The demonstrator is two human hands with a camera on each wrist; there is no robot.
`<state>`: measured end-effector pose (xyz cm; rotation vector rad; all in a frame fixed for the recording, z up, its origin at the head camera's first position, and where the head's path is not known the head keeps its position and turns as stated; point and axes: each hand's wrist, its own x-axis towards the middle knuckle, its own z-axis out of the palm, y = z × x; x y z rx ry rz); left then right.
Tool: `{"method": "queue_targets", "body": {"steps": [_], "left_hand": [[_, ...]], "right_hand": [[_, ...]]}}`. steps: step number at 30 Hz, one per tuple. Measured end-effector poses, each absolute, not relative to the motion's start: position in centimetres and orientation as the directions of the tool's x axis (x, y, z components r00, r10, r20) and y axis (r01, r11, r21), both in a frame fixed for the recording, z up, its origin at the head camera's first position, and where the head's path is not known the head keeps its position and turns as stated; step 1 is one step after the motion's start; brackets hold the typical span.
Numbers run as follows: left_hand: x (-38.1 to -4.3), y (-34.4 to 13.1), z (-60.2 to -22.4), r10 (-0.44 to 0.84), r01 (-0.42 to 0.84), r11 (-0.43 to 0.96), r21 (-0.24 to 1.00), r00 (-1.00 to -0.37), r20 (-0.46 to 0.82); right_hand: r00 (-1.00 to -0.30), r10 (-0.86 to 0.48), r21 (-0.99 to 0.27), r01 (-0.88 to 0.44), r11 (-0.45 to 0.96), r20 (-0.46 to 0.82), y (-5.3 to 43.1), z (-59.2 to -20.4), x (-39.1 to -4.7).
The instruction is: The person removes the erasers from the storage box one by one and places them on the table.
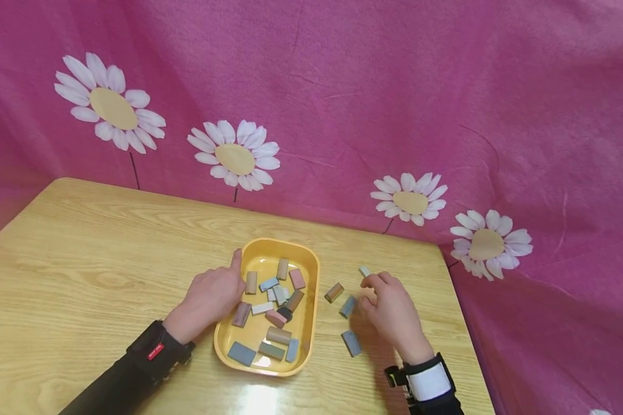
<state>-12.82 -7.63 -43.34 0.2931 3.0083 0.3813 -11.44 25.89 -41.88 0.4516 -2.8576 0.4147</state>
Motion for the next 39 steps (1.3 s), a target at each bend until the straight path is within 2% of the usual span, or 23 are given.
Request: {"method": "queue_targets", "body": {"steps": [5,9,15,20,23,28,39], "left_hand": [[-12.8,-7.9,-43.2,0.204,0.181,0.95,0.255,-0.977,-0.064],[-12.7,-7.7,-43.2,0.224,0.204,0.945,0.257,-0.973,-0.05],[-12.7,-7.8,-43.4,0.238,0.219,0.939,0.267,-0.97,-0.041],[-12.8,-8.1,-43.5,0.24,0.22,0.932,0.287,-0.97,-0.036],[-12.9,-8.3,-43.4,0.24,0.216,0.927,0.308,-0.97,-0.041],[-13.0,-8.2,-43.4,0.241,0.213,0.925,0.314,-0.969,-0.054],[-13.1,-8.1,-43.3,0.224,0.194,0.932,0.306,-0.972,-0.067]], "right_hand": [[-0.854,-0.427,-0.228,-0.498,0.837,0.296,20.0,-39.2,-12.8],[-0.743,-0.617,-0.133,-0.66,0.739,0.26,15.2,-38.0,-13.3],[-0.486,-0.871,-0.001,-0.873,0.487,0.072,9.8,-37.8,-13.1],[-0.332,-0.936,0.031,-0.943,0.331,-0.115,7.6,-38.9,-12.4],[-0.255,-0.955,0.087,-0.966,0.244,-0.151,7.0,-40.0,-12.4],[-0.231,-0.966,0.202,-0.958,0.204,-0.118,7.1,-41.5,-12.4],[-0.217,-0.976,0.273,-0.941,0.2,-0.033,7.5,-42.8,-12.6]]}}
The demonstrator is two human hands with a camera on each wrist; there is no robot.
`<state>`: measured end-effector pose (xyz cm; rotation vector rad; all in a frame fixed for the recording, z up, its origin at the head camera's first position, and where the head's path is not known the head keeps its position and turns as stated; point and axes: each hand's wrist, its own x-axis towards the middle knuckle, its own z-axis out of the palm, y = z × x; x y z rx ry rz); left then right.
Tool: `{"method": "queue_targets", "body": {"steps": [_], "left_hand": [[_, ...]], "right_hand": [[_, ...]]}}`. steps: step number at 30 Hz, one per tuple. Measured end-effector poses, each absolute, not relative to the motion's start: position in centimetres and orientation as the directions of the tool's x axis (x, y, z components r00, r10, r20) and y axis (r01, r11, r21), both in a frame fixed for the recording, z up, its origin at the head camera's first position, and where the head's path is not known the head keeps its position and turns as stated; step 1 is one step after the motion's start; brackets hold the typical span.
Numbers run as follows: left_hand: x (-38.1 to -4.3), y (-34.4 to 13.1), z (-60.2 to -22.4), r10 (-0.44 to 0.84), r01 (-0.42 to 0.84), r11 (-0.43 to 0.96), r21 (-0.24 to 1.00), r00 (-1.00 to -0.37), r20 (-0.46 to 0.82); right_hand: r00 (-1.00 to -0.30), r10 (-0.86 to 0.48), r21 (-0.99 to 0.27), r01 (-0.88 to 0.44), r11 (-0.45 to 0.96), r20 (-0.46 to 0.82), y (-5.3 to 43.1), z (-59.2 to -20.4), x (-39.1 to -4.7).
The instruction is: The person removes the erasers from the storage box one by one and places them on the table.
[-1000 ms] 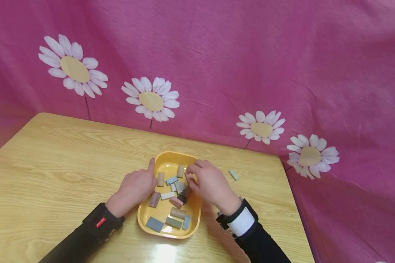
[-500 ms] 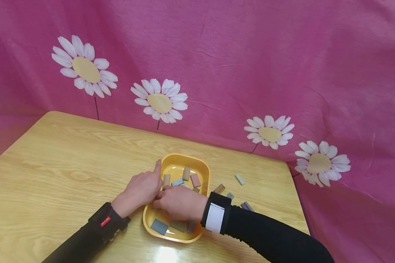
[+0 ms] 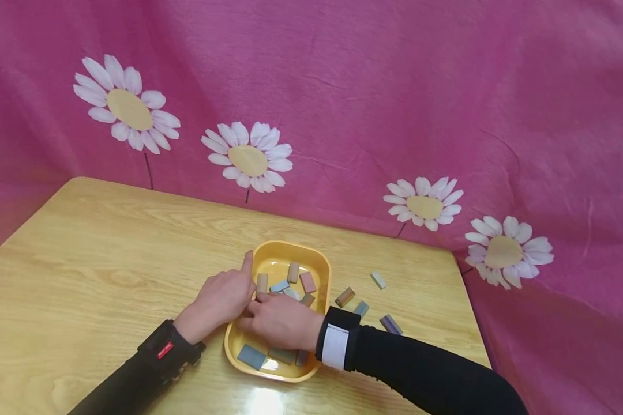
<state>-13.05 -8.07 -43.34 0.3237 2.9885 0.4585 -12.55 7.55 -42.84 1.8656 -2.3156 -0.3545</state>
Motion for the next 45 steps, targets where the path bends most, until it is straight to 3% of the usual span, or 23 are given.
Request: {"method": "queue_targets", "body": {"steps": [5,12,19,24,28,33,38,41,45], "left_hand": [[-13.1,-8.1,-43.3,0.219,0.184,0.932,0.313,-0.973,-0.08],[-13.2,-8.6,-43.1,0.213,0.181,0.936,0.302,-0.974,-0.076],[-13.2,-8.5,-43.3,0.21,0.167,0.927,0.335,-0.973,-0.096],[-13.1,-8.2,-43.4,0.211,0.167,0.926,0.339,-0.973,-0.097],[-13.1,-8.1,-43.4,0.218,0.181,0.926,0.332,-0.973,-0.079],[-13.2,-7.9,-43.3,0.224,0.194,0.926,0.324,-0.973,-0.056],[-13.2,-7.9,-43.1,0.213,0.174,0.928,0.329,-0.973,-0.086],[-13.2,-7.9,-43.1,0.21,0.166,0.929,0.331,-0.973,-0.1],[-13.0,-7.8,-43.2,0.211,0.168,0.93,0.327,-0.973,-0.098]], "right_hand": [[-0.216,-0.976,0.247,-0.945,0.213,0.014,8.0,-42.7,-12.6],[-0.264,-0.961,0.05,-0.962,0.268,0.081,8.4,-41.7,-12.9],[-0.214,-0.976,0.126,-0.97,0.208,-0.037,8.0,-42.9,-12.7],[-0.237,-0.971,0.15,-0.96,0.235,0.005,8.1,-42.4,-12.4],[-0.336,-0.937,0.043,-0.939,0.341,0.094,9.4,-40.3,-12.4],[-0.544,-0.807,-0.094,-0.838,0.538,0.231,13.6,-38.4,-13.9],[-0.738,-0.606,-0.182,-0.667,0.723,0.297,19.1,-39.7,-16.3],[-0.805,-0.525,-0.209,-0.583,0.785,0.276,21.8,-41.6,-17.2],[-0.844,-0.488,-0.192,-0.528,0.827,0.221,23.8,-43.9,-17.6]]}}
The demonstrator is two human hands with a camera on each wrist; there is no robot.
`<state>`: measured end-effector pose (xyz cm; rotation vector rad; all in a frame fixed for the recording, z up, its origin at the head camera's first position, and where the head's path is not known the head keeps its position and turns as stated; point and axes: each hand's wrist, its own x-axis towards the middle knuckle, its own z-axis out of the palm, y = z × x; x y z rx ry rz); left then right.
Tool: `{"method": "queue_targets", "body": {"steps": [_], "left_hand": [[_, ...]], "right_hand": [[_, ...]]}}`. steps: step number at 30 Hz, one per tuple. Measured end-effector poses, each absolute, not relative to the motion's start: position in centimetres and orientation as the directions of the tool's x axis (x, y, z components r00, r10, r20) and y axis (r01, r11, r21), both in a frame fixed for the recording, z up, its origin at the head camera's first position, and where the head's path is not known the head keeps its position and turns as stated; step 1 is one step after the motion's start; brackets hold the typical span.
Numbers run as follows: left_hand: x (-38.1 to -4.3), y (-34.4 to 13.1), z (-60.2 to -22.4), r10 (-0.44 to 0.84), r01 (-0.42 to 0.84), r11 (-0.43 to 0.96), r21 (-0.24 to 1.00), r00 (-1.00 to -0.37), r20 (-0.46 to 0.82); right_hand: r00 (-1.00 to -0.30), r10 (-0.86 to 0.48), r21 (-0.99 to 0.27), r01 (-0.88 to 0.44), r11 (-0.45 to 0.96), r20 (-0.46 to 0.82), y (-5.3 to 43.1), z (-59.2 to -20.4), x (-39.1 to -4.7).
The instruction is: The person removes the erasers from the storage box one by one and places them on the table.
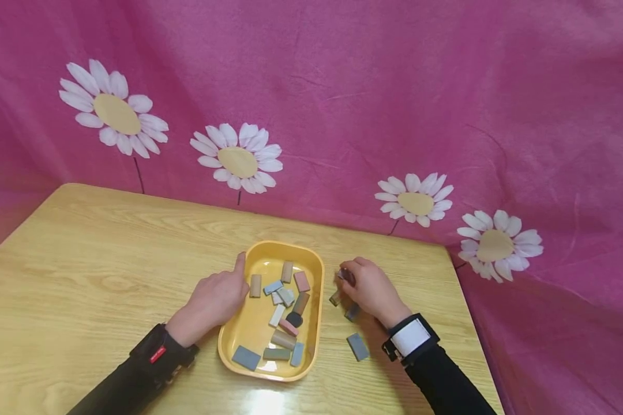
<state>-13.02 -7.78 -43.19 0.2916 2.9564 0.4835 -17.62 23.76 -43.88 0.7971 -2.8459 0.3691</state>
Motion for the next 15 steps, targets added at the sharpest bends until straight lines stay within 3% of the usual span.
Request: {"method": "queue_targets", "body": {"steps": [8,15], "left_hand": [[-13.0,-7.9,-43.2,0.207,0.166,0.931,0.324,-0.974,-0.093],[-13.0,-7.8,-43.4,0.205,0.166,0.932,0.322,-0.974,-0.093]], "right_hand": [[-0.86,-0.481,-0.14,-0.504,0.852,0.171,24.4,-45.2,-18.1],[-0.845,-0.486,-0.133,-0.52,0.844,0.223,22.4,-42.2,-18.2]]}}
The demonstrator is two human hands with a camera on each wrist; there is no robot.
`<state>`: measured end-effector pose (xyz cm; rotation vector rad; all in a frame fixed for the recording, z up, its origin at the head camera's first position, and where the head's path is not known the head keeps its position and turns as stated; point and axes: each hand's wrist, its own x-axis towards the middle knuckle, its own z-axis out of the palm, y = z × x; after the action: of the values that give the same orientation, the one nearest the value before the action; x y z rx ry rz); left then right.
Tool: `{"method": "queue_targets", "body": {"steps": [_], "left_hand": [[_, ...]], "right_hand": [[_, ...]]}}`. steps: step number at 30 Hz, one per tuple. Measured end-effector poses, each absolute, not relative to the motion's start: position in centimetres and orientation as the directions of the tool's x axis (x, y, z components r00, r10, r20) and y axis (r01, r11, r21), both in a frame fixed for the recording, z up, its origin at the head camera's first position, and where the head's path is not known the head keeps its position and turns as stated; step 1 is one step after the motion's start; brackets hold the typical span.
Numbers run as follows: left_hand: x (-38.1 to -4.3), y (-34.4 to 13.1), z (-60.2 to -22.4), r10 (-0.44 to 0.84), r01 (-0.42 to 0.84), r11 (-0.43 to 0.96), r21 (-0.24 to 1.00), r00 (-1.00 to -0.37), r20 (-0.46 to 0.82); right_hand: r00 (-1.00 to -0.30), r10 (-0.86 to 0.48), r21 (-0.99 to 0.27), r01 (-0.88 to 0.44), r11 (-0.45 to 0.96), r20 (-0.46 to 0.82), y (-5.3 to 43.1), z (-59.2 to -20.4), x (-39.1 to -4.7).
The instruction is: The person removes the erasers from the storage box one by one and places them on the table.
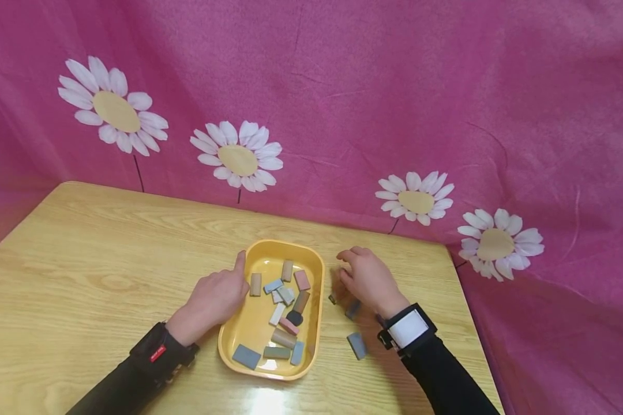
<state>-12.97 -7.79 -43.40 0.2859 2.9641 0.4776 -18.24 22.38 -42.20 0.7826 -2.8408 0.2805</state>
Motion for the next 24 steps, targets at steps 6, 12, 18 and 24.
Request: {"method": "queue_targets", "body": {"steps": [6,12,18,24], "left_hand": [[-12.9,-7.9,-43.3,0.211,0.17,0.928,0.332,-0.973,-0.091],[-12.8,-7.9,-43.4,0.212,0.178,0.929,0.323,-0.975,-0.071],[-12.7,-7.9,-43.5,0.222,0.193,0.932,0.307,-0.973,-0.062],[-12.8,-8.0,-43.5,0.231,0.206,0.932,0.299,-0.972,-0.049]], "right_hand": [[-0.772,-0.59,-0.1,-0.623,0.776,0.235,17.4,-39.0,-18.2],[-0.66,-0.732,-0.042,-0.747,0.664,0.166,12.0,-38.5,-18.3],[-0.574,-0.819,0.007,-0.819,0.574,-0.026,8.4,-39.6,-17.9],[-0.542,-0.829,-0.001,-0.837,0.547,-0.135,7.1,-40.8,-17.7]]}}
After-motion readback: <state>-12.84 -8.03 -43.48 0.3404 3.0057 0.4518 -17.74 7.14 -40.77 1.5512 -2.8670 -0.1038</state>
